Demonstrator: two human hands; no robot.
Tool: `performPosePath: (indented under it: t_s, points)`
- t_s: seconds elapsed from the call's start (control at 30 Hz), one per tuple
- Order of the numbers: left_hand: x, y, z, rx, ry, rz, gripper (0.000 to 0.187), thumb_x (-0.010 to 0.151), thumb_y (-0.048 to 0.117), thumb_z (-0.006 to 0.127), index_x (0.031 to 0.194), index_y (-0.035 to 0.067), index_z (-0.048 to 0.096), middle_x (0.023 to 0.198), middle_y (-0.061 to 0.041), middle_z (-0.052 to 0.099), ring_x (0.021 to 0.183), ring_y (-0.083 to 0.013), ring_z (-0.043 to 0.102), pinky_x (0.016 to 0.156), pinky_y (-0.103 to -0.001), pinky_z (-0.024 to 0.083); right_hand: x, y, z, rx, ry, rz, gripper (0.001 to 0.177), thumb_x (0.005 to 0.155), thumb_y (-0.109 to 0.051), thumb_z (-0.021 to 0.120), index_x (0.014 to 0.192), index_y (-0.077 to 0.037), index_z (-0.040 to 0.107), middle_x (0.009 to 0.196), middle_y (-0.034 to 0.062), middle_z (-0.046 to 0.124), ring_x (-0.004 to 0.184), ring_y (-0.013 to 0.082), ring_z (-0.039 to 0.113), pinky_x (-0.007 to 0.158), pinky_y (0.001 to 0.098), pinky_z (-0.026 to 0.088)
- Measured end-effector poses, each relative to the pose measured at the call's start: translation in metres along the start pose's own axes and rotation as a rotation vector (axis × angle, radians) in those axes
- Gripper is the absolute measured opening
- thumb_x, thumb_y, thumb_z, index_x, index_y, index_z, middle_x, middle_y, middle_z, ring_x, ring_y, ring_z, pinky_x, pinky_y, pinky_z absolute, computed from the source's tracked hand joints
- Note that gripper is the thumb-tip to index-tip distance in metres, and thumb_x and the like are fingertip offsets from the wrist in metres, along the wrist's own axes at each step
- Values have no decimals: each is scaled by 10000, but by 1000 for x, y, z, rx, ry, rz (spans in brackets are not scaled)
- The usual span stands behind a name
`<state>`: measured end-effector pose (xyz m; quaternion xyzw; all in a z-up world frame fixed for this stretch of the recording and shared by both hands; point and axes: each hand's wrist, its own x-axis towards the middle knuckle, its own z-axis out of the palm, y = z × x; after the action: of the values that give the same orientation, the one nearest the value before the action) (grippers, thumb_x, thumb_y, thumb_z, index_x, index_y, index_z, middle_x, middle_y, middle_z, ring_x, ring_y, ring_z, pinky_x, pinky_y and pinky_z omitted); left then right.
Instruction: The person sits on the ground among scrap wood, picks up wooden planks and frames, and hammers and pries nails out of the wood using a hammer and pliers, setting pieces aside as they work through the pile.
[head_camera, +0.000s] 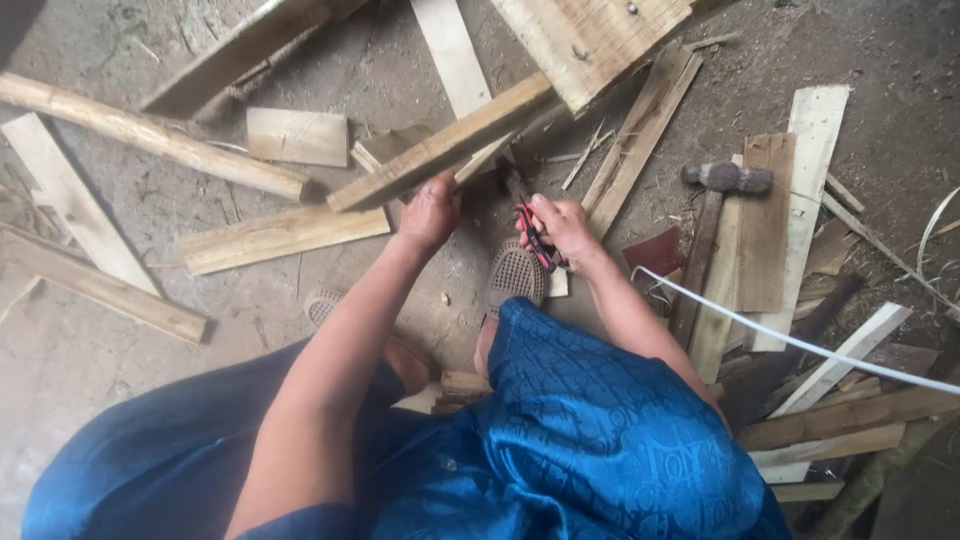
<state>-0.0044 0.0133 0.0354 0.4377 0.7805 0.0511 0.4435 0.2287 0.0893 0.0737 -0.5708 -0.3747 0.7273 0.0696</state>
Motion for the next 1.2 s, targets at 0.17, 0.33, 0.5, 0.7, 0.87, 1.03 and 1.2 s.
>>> performPosePath:
  t_s: [0.17,0.33,0.5,0.7,0.87,1.03,1.2]
  points:
    - [39,-44,50,-155,-102,2,229,991,326,581,1176,194,600,1213,-190,701,1191,-409,647,1027,-563,532,1,6,-5,180,-97,118,497,1023,-494,544,705,-114,504,685,197,720,665,226,768,644,309,644]
    - [31,-27,39,2,-97,-52,323,996,354,566,1295,233,595,1277,-124,693,1264,-304,633,1083,-485,519,2,13,-1,308,-107,113,519,1023,-473,574,679,-91,502,690,246,712,636,281,768,614,362,658]
    - [6,12,-7,-114,-115,-28,452,1026,301,536,1457,171,509,1405,-206,616,1368,-363,548,1155,-508,458,9,19,2,339,-79,75,530,1023,-480,578,690,-74,505,708,249,711,644,299,769,609,389,665]
    - [24,-16,23,162,57,58,288,905,378,674,1027,127,742,1000,-142,763,1045,-345,729,923,-489,589,3,20,10,-19,88,-24,457,1014,-422,665,755,-57,572,684,189,710,574,207,737,543,304,633]
    - [33,-23,44,167,104,77,289,896,391,683,963,119,754,934,-143,767,993,-350,745,889,-494,599,35,59,-6,-799,431,-371,401,988,-418,661,712,-133,715,642,149,673,701,345,723,538,443,531]
    - [47,-21,41,194,94,57,285,887,406,689,976,146,765,947,-116,771,1012,-319,748,894,-456,610,37,42,-25,-909,461,-345,404,987,-457,631,769,-129,721,662,138,669,724,351,716,572,462,529]
    - [41,-15,30,178,65,42,268,893,366,690,999,134,773,971,-128,774,1026,-329,747,887,-466,616,-2,25,-4,-755,289,-272,395,990,-419,619,708,-157,710,588,42,692,616,206,705,605,342,555]
